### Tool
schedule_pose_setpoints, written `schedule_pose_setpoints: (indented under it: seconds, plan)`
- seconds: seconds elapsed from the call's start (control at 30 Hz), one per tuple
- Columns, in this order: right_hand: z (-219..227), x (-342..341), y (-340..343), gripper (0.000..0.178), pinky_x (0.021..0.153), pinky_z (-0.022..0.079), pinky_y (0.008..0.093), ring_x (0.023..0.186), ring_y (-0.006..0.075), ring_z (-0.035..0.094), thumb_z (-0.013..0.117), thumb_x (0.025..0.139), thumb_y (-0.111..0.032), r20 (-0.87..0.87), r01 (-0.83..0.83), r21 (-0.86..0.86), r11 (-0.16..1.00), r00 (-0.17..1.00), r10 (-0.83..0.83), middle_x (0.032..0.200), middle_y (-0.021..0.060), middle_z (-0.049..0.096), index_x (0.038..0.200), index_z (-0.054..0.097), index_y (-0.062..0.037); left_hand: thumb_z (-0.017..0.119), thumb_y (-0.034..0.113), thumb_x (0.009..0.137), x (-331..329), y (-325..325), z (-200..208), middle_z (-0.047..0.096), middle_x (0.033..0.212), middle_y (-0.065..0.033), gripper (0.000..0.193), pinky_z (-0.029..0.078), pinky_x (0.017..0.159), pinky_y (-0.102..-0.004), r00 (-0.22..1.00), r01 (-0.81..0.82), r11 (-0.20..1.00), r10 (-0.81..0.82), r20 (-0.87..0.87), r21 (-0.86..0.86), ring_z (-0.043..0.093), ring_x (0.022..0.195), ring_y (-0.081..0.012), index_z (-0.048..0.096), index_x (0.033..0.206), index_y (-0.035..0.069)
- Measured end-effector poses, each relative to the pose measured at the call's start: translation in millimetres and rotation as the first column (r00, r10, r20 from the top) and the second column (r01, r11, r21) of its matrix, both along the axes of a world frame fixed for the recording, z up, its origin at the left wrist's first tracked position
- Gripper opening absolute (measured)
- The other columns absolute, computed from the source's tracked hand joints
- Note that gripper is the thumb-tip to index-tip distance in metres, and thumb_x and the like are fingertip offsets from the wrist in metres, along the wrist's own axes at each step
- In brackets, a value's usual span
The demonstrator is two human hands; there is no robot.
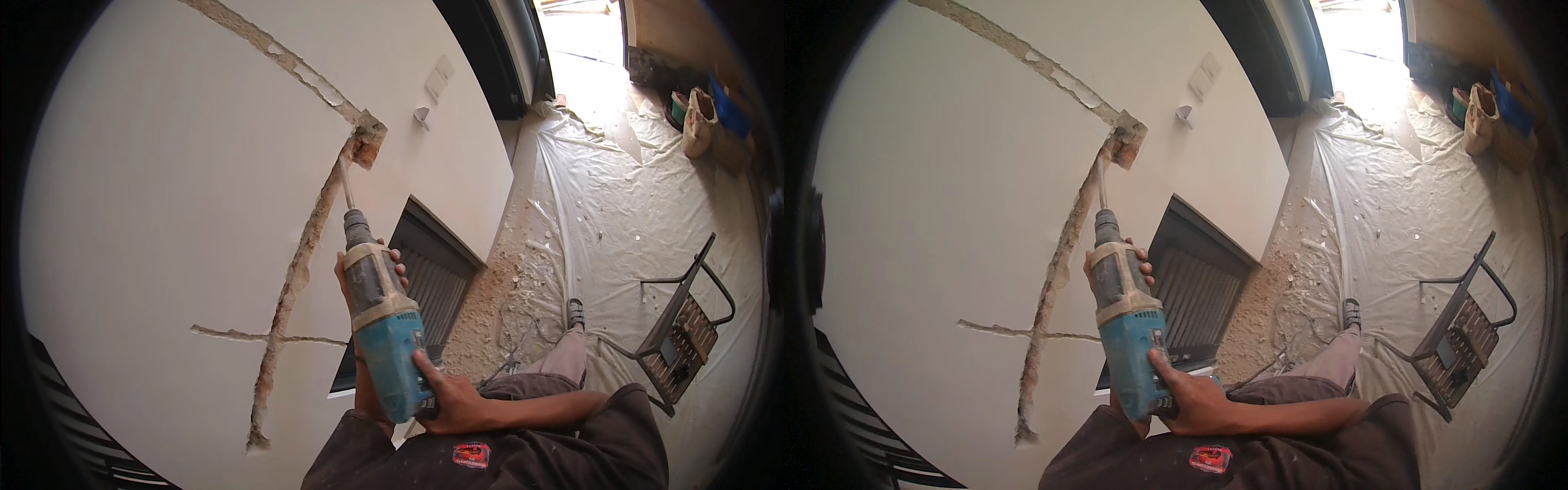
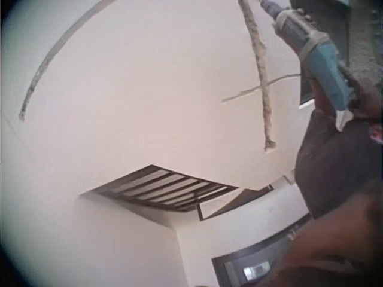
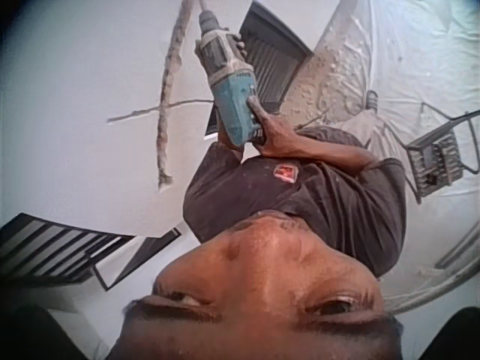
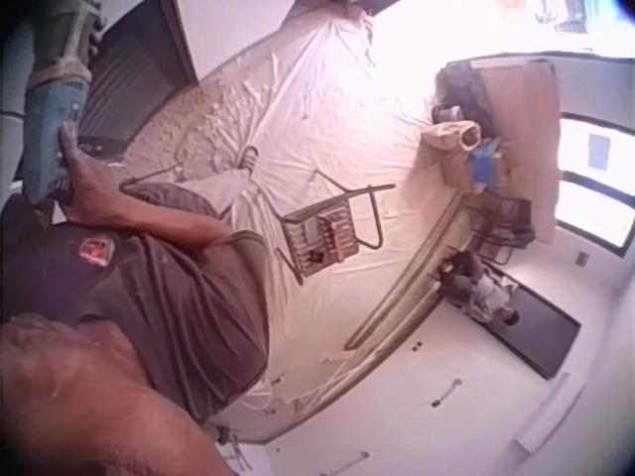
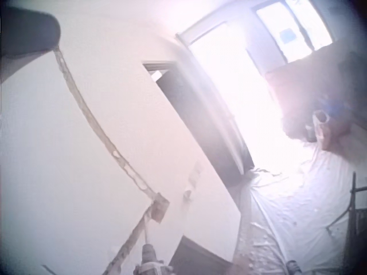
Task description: The person uses a rotary hammer to create a path in a wall, removes debris using a hammer and chisel to deepen the groove, and reviews a printed architectural plan.
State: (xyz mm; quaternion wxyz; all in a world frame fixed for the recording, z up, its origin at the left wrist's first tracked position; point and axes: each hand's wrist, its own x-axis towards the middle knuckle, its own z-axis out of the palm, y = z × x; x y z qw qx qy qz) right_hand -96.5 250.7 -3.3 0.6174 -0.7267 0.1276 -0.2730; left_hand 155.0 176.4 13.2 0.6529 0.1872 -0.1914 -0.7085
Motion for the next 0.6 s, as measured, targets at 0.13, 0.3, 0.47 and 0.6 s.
schedule_pose_setpoints:
  seconds: [0.13,0.3,0.47,0.6]
  plan:
    - [26,13,4,0.107,0.078,0.051,0.0464,0.100,0.0434,0.060,0.075,0.075,-0.025,0.062,-0.071,-0.108,0.992,0.995,0.078,0.120,0.0315,0.052,0.149,-0.001,-0.0088,0.062,0.059,0.081,33,2,-8,0.045,0.121,-0.0157,0.075,0.046,0.094,-0.0469,0.966,0.174,0.984,-0.177,-0.191,-0.031,0.050,0.109,-0.0315,0.042,0.134,0.010]
    - [54,2,-3,0.106,0.082,0.050,0.0466,0.100,0.0454,0.059,0.071,0.080,-0.034,0.025,-0.179,-0.032,0.983,0.983,0.180,0.117,0.0333,0.052,0.149,-0.006,-0.0101,0.064,0.035,0.087,22,8,4,0.045,0.123,-0.0099,0.059,0.041,0.104,-0.0413,0.932,0.238,0.967,-0.252,-0.259,-0.086,0.048,0.116,-0.0254,0.041,0.136,0.011]
    - [70,-33,-9,0.102,0.089,0.048,0.0461,0.104,0.0472,0.058,0.065,0.085,-0.035,0.089,-0.191,-0.013,0.981,0.977,0.191,0.116,0.0388,0.051,0.146,-0.009,-0.0005,0.059,0.054,0.083,-1,13,23,0.047,0.117,-0.0154,0.069,0.046,0.095,-0.0481,0.986,0.098,0.995,-0.093,-0.140,0.029,0.051,0.108,-0.0304,0.043,0.131,0.008]
    - [75,-43,-7,0.105,0.093,0.046,0.0461,0.106,0.0477,0.057,0.066,0.085,-0.035,0.122,-0.201,0.001,0.980,0.972,0.199,0.117,0.0387,0.050,0.146,-0.012,0.0002,0.048,0.063,0.085,-34,25,42,0.050,0.113,-0.0198,0.071,0.052,0.086,-0.0515,0.989,-0.073,0.991,0.087,-0.121,0.112,0.056,0.100,-0.0344,0.046,0.124,0.003]
